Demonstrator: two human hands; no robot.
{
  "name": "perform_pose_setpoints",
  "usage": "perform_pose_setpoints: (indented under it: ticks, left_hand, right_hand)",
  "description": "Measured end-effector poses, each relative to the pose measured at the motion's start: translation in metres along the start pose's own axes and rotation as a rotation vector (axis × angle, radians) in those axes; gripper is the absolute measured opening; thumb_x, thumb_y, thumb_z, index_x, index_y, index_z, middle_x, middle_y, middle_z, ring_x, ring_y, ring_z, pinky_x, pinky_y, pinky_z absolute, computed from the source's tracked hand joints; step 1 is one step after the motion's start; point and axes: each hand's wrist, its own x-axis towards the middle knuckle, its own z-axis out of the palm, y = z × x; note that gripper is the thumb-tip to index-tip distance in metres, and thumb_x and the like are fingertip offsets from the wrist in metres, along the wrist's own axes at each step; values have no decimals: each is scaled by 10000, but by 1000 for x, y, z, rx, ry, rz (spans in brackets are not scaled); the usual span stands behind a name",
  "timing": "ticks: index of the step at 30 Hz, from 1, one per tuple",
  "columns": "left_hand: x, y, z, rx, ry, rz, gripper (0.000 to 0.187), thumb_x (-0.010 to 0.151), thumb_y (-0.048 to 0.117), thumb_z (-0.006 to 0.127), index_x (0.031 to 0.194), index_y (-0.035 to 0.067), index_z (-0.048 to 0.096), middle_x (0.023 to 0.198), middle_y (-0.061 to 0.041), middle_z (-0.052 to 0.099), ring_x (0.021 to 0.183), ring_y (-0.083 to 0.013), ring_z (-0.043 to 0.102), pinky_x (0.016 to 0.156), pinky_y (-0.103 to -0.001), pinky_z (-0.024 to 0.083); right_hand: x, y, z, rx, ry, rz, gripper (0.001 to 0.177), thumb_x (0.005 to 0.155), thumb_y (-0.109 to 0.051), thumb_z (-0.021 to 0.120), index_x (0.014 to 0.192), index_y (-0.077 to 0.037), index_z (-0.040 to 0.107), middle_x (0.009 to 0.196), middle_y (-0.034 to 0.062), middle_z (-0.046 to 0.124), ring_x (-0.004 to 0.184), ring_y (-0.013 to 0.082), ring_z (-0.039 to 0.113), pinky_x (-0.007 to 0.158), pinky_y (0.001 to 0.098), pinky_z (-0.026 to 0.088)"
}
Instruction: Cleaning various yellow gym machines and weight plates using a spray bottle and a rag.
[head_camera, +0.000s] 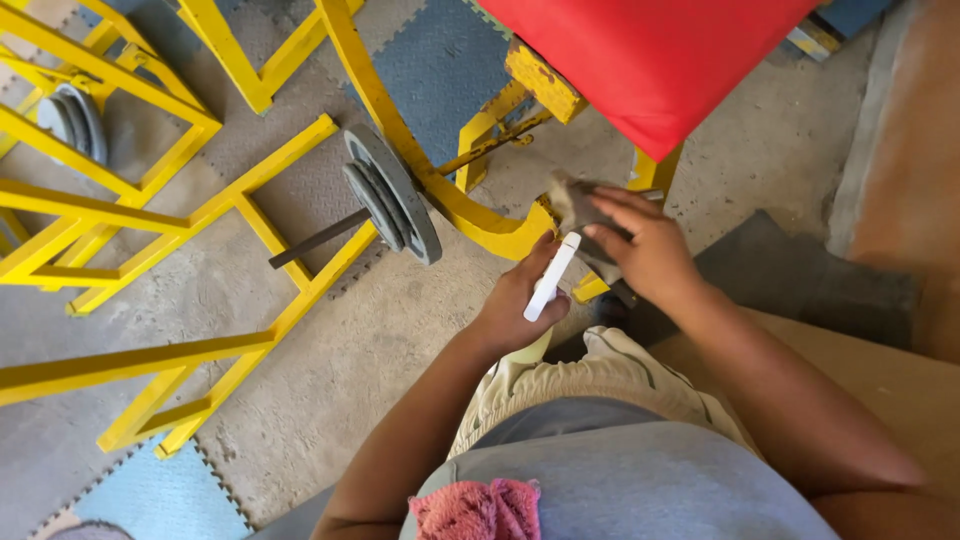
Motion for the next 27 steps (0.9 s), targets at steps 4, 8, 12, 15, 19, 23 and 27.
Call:
perform_pose_setpoints:
  ticks: [4, 8, 12, 15, 19, 23, 27]
  left_hand:
    - [3, 16, 11, -73, -8, -131, 713, 866, 190, 690, 1529, 124, 435, 1400, -238, 597, 1054, -342, 743, 936, -399, 586]
    - [7, 25, 14, -43, 19, -187, 742, 862, 177, 690, 1543, 136, 398, 1381, -220, 626, 1051, -361, 723, 921, -412, 583]
    - [10, 26, 25, -85, 38, -201, 704, 839, 172, 693, 1478, 117, 404, 1480, -226, 558, 967, -337, 748, 883, -406, 585]
    - [8, 21, 35, -2, 130, -6, 709, 872, 111, 733, 1508, 85, 420, 1455, -313, 532, 1204, -407, 660, 968, -419, 562]
    - [11, 35, 37, -175, 74, -97, 698, 853, 97, 695, 1490, 73, 410, 1236, -206, 648, 981, -295, 750, 1034, -402, 547]
    - [17, 47, 34, -113, 25, -72, 667, 819, 41, 702, 1444, 62, 469, 943, -139, 697, 891, -293, 772, 1327, -481, 231]
    - [18, 48, 35, -161, 47, -109, 641, 858, 77, 682, 1456, 69, 450, 902, -97, 703, 927, -277, 771, 1310, -446, 293]
  right_hand:
    - [13, 25, 25, 38, -125, -103, 382, 931, -120, 714, 1301, -30, 692, 1393, 136, 647, 1285, 285, 610, 1052, 363, 471]
    - [45, 34, 39, 156, -144, 30, 336, 935, -167, 714, 1241, -28, 713, 1360, 117, 666, 1247, 256, 644, 1034, 346, 490]
    - [65, 43, 45, 98, -150, 77, 338, 946, -195, 727, 1237, -22, 710, 1320, 119, 691, 1215, 248, 667, 1030, 341, 506]
    - [62, 46, 47, 94, -147, 84, 351, 943, -195, 731, 1248, -25, 704, 1332, 121, 689, 1220, 242, 667, 1036, 339, 506]
    - [49, 47, 22, 149, -256, 0, 370, 916, -157, 725, 1261, -24, 706, 1403, 132, 649, 1305, 250, 612, 1066, 349, 472]
    - [49, 44, 10, 165, -340, 4, 389, 894, -149, 719, 1264, -30, 702, 1425, 125, 633, 1311, 240, 604, 1067, 347, 471]
    - [57, 53, 25, 200, -294, -3, 385, 941, -152, 689, 1304, -26, 670, 1429, 123, 634, 1306, 245, 609, 1071, 349, 473]
